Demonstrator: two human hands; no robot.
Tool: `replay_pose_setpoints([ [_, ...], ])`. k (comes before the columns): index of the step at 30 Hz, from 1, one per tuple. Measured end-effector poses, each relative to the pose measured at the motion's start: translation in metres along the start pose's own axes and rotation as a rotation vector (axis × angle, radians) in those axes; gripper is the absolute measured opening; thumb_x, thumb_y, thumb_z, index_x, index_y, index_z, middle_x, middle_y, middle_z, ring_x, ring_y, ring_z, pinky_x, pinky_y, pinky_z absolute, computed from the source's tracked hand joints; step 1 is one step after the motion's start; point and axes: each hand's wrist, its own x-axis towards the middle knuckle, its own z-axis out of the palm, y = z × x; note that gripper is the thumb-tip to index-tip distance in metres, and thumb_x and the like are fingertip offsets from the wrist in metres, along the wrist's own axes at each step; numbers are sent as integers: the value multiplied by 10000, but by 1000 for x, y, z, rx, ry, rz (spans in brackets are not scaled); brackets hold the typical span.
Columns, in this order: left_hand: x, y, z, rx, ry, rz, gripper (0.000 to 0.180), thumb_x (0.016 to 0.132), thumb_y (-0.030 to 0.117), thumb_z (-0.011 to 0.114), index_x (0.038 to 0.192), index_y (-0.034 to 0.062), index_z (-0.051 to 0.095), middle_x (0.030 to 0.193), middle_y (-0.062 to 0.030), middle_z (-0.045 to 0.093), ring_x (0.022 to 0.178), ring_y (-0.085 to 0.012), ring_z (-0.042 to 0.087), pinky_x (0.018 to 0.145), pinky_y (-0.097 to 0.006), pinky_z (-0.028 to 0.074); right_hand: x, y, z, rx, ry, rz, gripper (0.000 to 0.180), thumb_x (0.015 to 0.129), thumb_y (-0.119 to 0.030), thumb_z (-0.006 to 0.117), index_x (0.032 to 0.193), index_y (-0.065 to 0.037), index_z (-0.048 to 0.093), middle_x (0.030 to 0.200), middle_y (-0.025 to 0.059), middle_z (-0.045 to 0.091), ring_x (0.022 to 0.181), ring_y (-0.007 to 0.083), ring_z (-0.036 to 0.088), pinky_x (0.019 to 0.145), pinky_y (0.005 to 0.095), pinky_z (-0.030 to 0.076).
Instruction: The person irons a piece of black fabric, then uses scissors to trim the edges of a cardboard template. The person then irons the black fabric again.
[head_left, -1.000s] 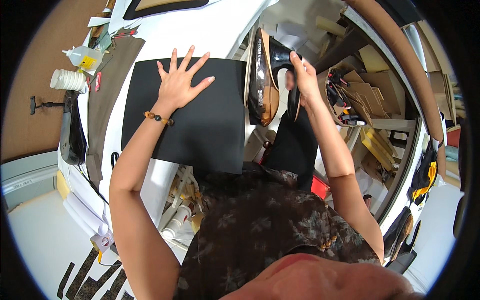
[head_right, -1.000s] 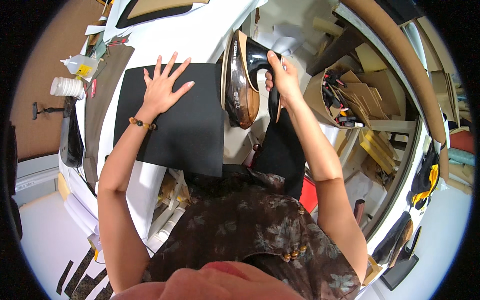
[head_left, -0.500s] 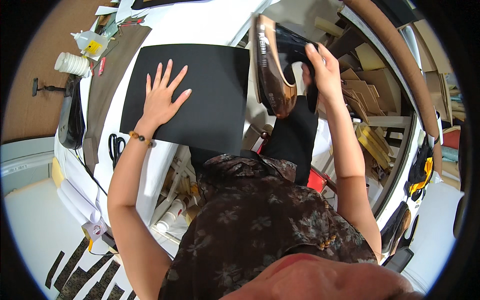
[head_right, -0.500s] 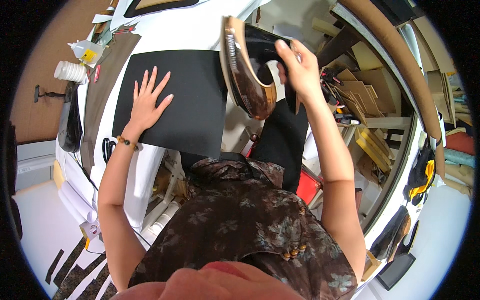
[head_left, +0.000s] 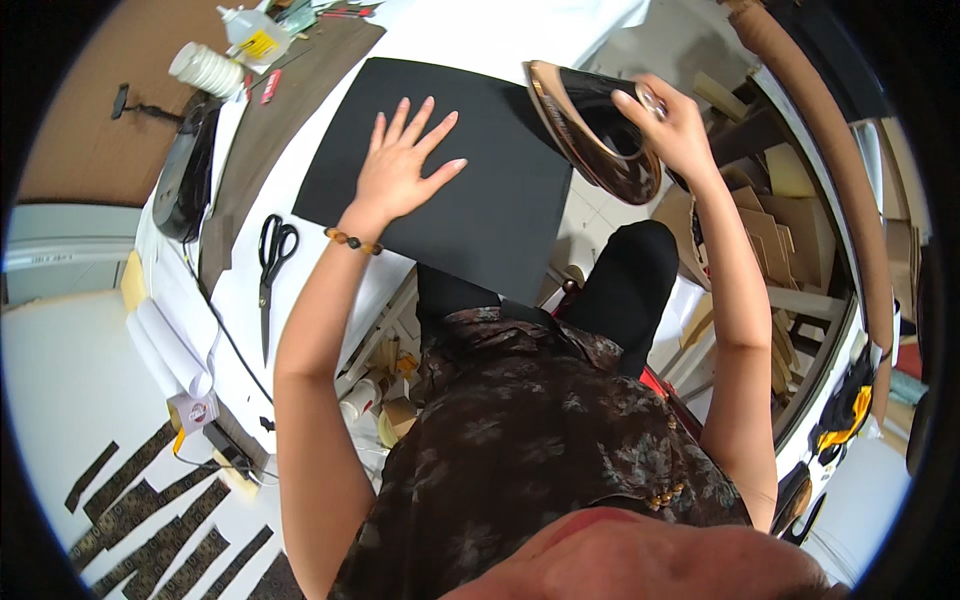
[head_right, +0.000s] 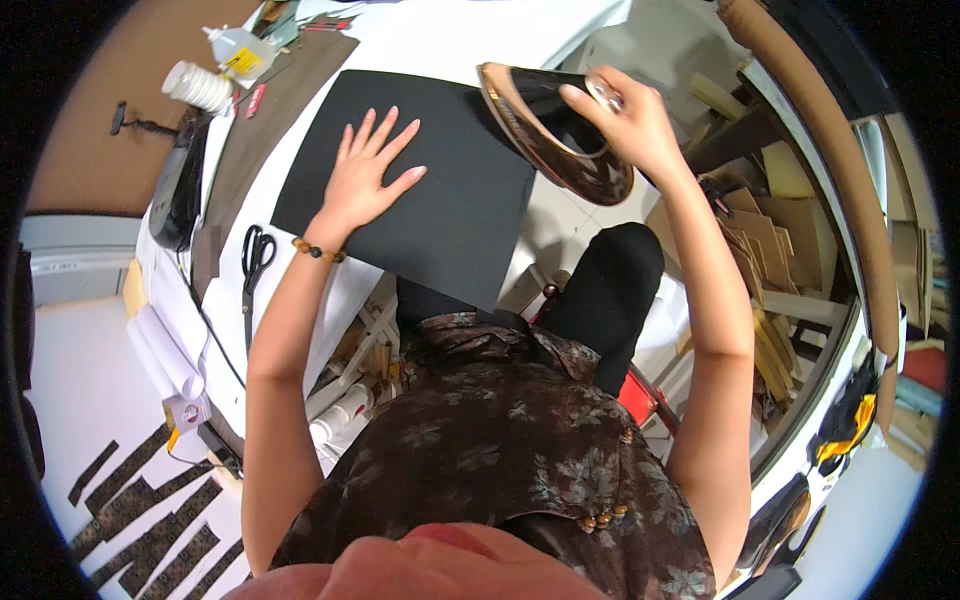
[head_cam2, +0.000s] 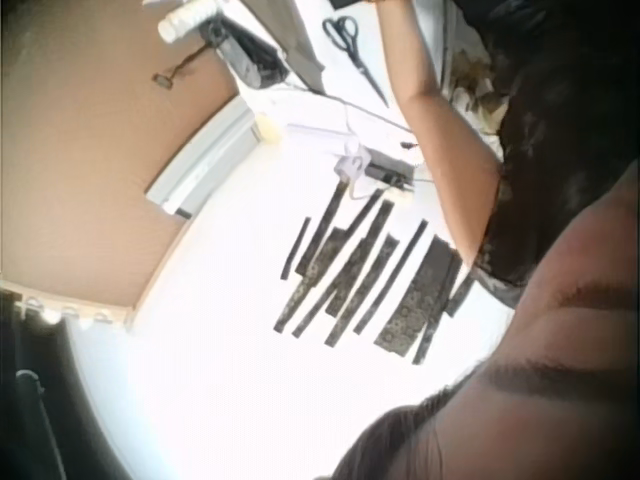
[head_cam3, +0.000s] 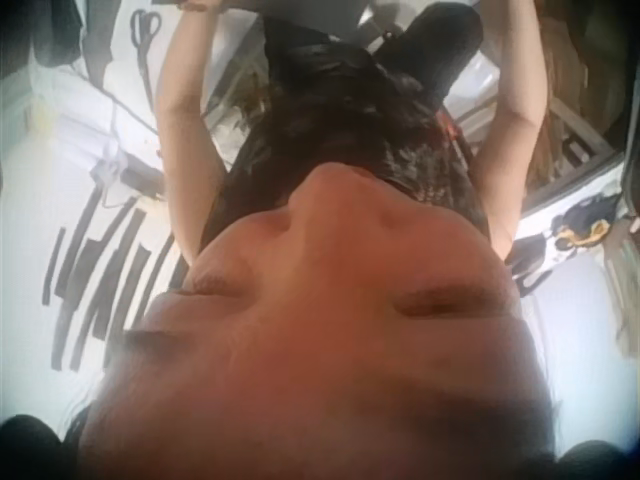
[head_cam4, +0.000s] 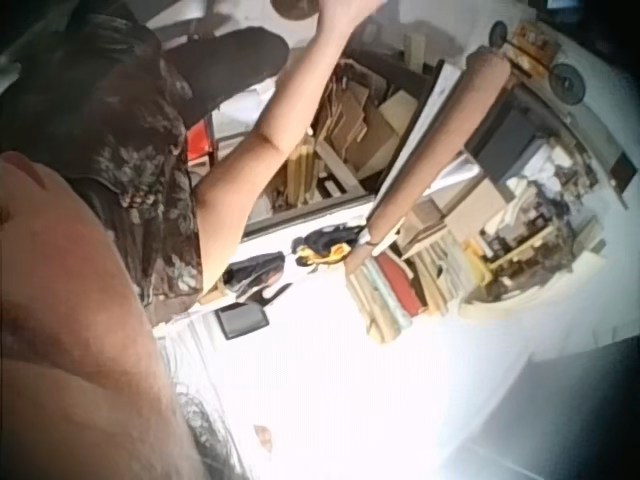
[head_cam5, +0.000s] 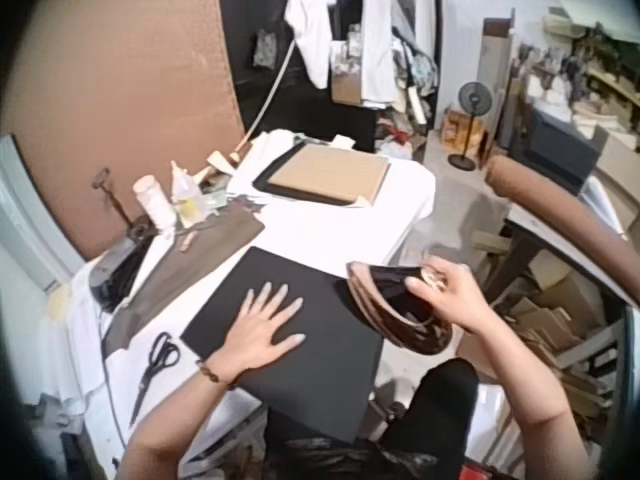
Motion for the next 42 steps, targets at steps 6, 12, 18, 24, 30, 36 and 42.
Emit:
replay_pose_setpoints([
  [6, -99, 97, -29, -1215, 241, -865, 409, 971, 262, 610, 634, 31, 588, 584, -53, 626, 471, -66, 518, 431, -232, 352, -59, 31, -20, 323, 144, 292, 266, 935, -264, 688, 1029, -19, 645, 632, -40, 494, 519, 44, 435, 482, 220, 351],
  [12, -103, 121, 1, -2007, 300, -990, 248, 997, 216, 580, 1091, -11, 615, 1063, -128, 683, 917, -239, 698, 754, -379, 575, -105, 44, -32, 438, 271, 328, 208, 958, -216, 661, 1052, -31, 647, 638, -58, 499, 512, 26, 427, 474, 201, 326],
  [18, -117, 139, -21, -1705, 417, -797, 94, 962, 64, 609, 1000, -13, 647, 934, -49, 687, 810, -120, 668, 655, -235, 547, -135, 41, -41, 453, 393, 347, 194, 975, -218, 639, 1048, -39, 616, 617, -53, 488, 486, 33, 427, 439, 211, 335],
  [24, -98, 127, -41, -1651, 507, -694, 158, 932, 136, 686, 996, -3, 649, 885, -31, 686, 749, -88, 642, 601, -214, 519, -157, 60, -49, 409, 501, 297, 181, 977, -214, 635, 1034, -43, 623, 607, -50, 487, 472, 37, 433, 434, 207, 335],
  [30, -52, 67, -11, -1954, 340, -718, 170, 951, 67, 622, 1068, -54, 599, 1009, -159, 684, 906, -238, 700, 802, -367, 596, -153, 30, -43, 425, 438, 332, 193, 950, -215, 671, 1004, -31, 653, 626, -51, 520, 480, 35, 434, 447, 217, 344],
  [36, -57, 82, 9, -1954, 276, -913, 254, 972, 160, 622, 1075, -72, 605, 1008, -172, 689, 920, -255, 701, 836, -372, 590, -123, 14, -35, 429, 323, 294, 233, 935, -234, 693, 1008, -17, 648, 630, -54, 517, 499, 27, 443, 461, 211, 347],
  [42, -83, 80, -41, -1134, -108, -997, 436, 1004, 351, 564, 798, -20, 664, 697, -144, 689, 657, -200, 703, 623, -293, 581, -73, 4, -28, 244, 184, 199, 370, 868, -365, 752, 954, -19, 653, 631, -41, 484, 523, 50, 432, 477, 247, 362],
])
